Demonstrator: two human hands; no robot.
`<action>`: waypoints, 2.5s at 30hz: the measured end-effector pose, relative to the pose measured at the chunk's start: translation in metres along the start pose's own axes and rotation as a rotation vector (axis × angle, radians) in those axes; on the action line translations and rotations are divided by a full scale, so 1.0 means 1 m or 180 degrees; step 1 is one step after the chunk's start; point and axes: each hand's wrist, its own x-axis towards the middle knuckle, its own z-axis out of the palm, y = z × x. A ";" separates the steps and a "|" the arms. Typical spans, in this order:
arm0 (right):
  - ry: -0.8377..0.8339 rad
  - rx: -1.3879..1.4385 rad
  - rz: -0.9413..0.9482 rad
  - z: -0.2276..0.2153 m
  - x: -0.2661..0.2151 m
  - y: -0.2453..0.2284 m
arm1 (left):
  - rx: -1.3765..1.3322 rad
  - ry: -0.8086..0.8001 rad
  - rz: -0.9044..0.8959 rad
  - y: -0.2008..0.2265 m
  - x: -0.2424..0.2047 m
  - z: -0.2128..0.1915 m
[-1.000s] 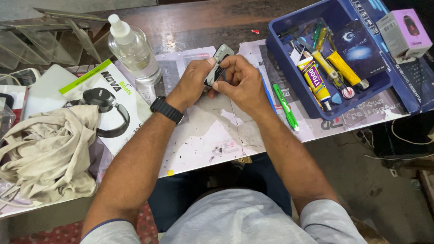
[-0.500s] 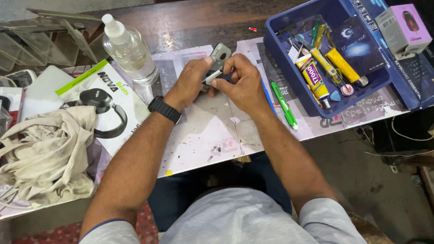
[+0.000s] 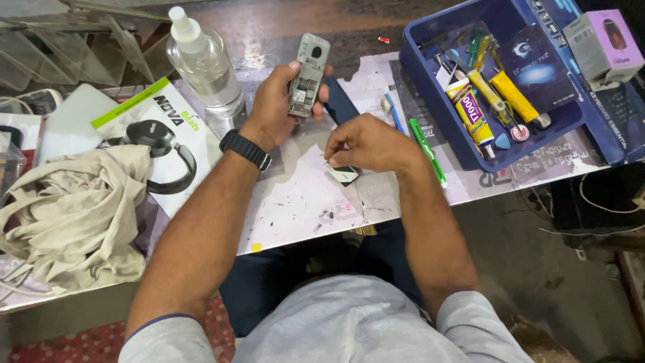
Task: The person disassembles a black feature phone by removing the back cover and battery. They then open a drawer to retrieve a SIM card, insert it into the phone, and reassemble the device by replacing the battery and back cover.
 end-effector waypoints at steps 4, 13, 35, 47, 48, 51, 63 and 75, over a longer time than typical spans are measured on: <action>0.1282 -0.0424 0.0212 -0.004 0.002 -0.006 | -0.0056 0.0038 0.0032 -0.006 0.004 -0.006; 0.1724 -0.2315 0.0974 0.014 0.028 -0.032 | -0.0142 0.0463 0.0688 -0.008 0.008 -0.015; 0.2259 0.1837 -0.0234 0.027 0.058 -0.014 | -0.1189 0.0235 0.0420 -0.018 0.009 0.000; 0.2903 -0.0593 -0.0786 0.045 0.049 -0.043 | -0.0311 0.0333 0.0503 -0.010 0.003 0.009; 0.2948 -0.0540 -0.0801 0.044 0.049 -0.043 | -0.0215 0.0375 0.0526 -0.010 0.002 0.010; 0.2869 -0.0466 -0.0960 0.040 0.046 -0.041 | 0.0065 0.0515 0.0642 -0.009 0.002 0.014; 0.2944 -0.0860 -0.0974 0.044 0.042 -0.048 | 0.0231 0.0555 0.0578 -0.017 0.002 0.014; 0.2828 -0.0465 -0.1258 0.046 0.044 -0.030 | -0.0620 0.0162 0.0426 -0.006 0.004 0.008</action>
